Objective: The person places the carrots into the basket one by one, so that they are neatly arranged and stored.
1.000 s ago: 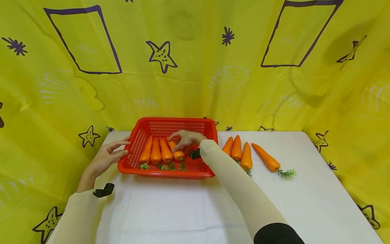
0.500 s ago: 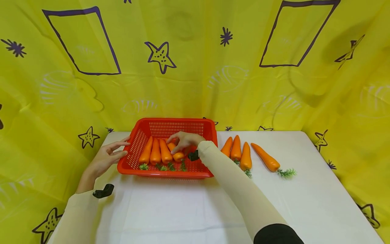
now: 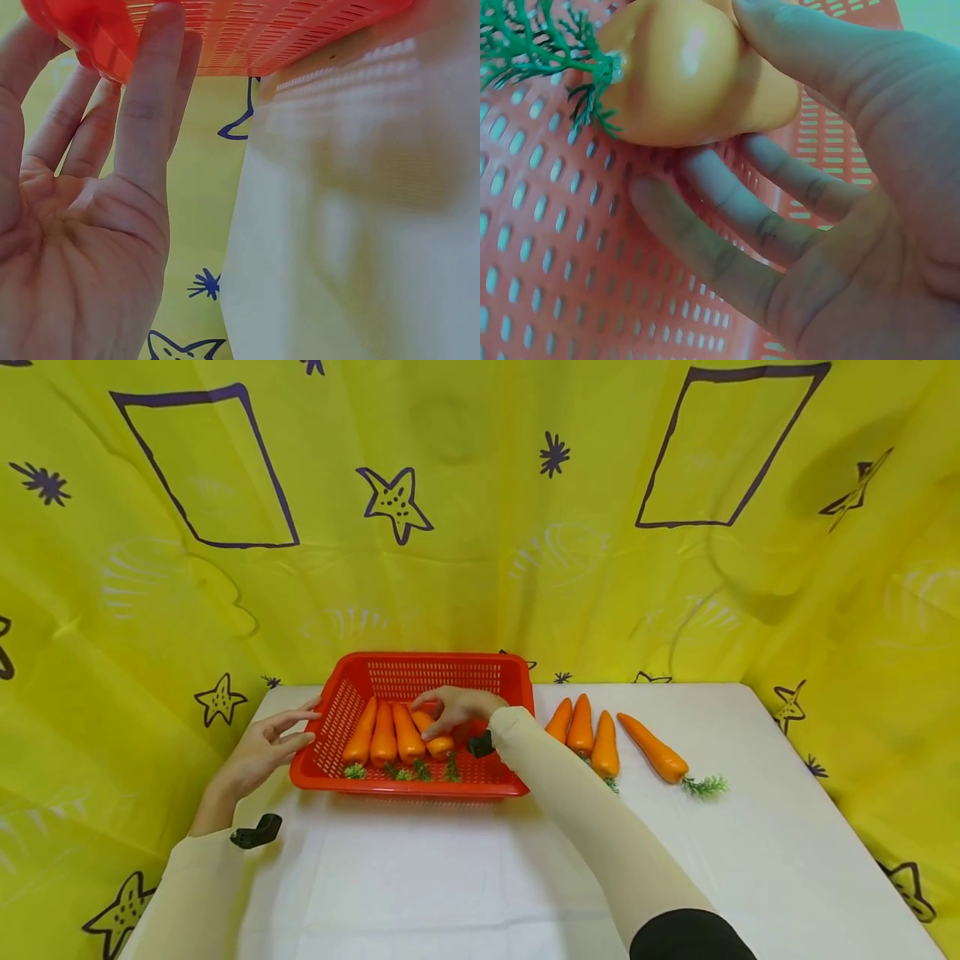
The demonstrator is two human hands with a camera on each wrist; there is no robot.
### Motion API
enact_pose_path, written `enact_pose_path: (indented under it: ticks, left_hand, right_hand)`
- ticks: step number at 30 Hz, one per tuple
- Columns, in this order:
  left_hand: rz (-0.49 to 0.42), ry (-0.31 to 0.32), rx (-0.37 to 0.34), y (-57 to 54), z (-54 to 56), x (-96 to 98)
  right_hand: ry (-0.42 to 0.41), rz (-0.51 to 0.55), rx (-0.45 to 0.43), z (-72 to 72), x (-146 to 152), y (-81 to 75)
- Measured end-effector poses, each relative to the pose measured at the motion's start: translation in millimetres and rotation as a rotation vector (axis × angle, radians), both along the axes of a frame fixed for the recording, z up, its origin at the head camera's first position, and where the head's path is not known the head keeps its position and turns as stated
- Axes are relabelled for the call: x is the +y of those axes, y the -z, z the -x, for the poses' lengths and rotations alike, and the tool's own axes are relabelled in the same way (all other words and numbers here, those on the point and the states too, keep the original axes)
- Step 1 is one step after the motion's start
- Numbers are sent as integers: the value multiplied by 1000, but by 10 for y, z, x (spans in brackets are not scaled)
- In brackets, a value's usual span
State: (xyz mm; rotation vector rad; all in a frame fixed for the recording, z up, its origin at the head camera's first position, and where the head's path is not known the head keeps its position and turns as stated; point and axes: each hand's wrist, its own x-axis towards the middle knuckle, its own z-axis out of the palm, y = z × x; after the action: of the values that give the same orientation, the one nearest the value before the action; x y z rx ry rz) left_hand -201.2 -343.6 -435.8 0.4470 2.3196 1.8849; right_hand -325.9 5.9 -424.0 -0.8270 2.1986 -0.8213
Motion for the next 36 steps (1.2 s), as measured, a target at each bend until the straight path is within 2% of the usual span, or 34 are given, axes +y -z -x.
enact_pose_path:
  ticks: [3,10,17,22,28,36]
  left_hand:
    - [6,0,-4,22,-2,-10]
    - [38,-11,-13,55,-11,-38]
    - [30,0,-7,82,-10,-69]
    - [26,8,-1,78,-6,-55]
    - [19,7,5,68,11,-55]
    - [10,6,3,42,27,-41]
  right_hand:
    - [-18,-41,35,-16,20,-27]
    - [-28,-95,18,-80,77,-180]
    - [-117,-132,115,-145,187,-363]
    - [-155,-100,218,-210,334,-526]
    - [-163,-33,318,-265,542,-712]
    - [-104,51,314,-379,917,-988]
